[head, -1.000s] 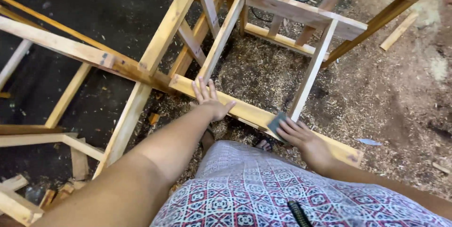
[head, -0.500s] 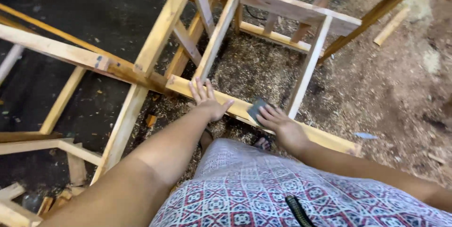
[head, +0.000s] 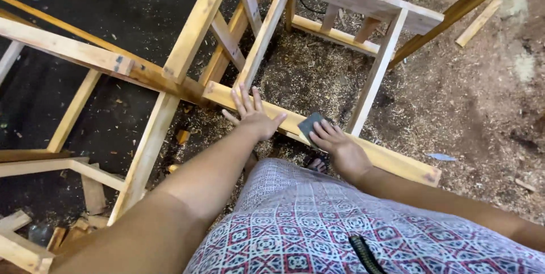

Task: The recorder is sanding the surfaces of wooden chair frames using sandpaper and a scraper.

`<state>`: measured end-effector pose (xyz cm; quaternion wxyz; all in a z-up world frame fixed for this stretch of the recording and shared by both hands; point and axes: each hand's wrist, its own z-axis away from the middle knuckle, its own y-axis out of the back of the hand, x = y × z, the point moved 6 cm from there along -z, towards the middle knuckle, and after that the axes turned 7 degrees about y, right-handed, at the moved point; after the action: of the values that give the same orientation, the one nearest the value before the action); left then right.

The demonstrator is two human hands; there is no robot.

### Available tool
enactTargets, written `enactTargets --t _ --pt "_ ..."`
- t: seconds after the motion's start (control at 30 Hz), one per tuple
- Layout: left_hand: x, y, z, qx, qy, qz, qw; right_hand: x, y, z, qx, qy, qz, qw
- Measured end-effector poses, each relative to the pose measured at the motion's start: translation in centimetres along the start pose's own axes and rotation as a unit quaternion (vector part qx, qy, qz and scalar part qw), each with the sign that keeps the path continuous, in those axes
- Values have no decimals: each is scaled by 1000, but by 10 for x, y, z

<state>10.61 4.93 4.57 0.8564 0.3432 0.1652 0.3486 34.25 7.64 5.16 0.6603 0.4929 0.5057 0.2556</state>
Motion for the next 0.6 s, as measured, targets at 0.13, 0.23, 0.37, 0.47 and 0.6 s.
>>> enactTargets --t 0.13,0.23,0.37,0.47,0.6 --pt "-7 -6 -8 17 -9 20 1000 28 26 70 -56 7 0 998" --pt "-12 -6 -11 36 -49 -2 998 63 19 129 -24 -4 61 998" --pt "-6 -8 -16 35 -51 -8 998 66 7 99 38 -165 -8 985" --pt "-8 -16 -33 49 -41 4 998 64 -2 16 73 -135 -32 988" --pt "18 13 -12 -64 -71 343 934 66 35 -87 134 -204 -363 899"
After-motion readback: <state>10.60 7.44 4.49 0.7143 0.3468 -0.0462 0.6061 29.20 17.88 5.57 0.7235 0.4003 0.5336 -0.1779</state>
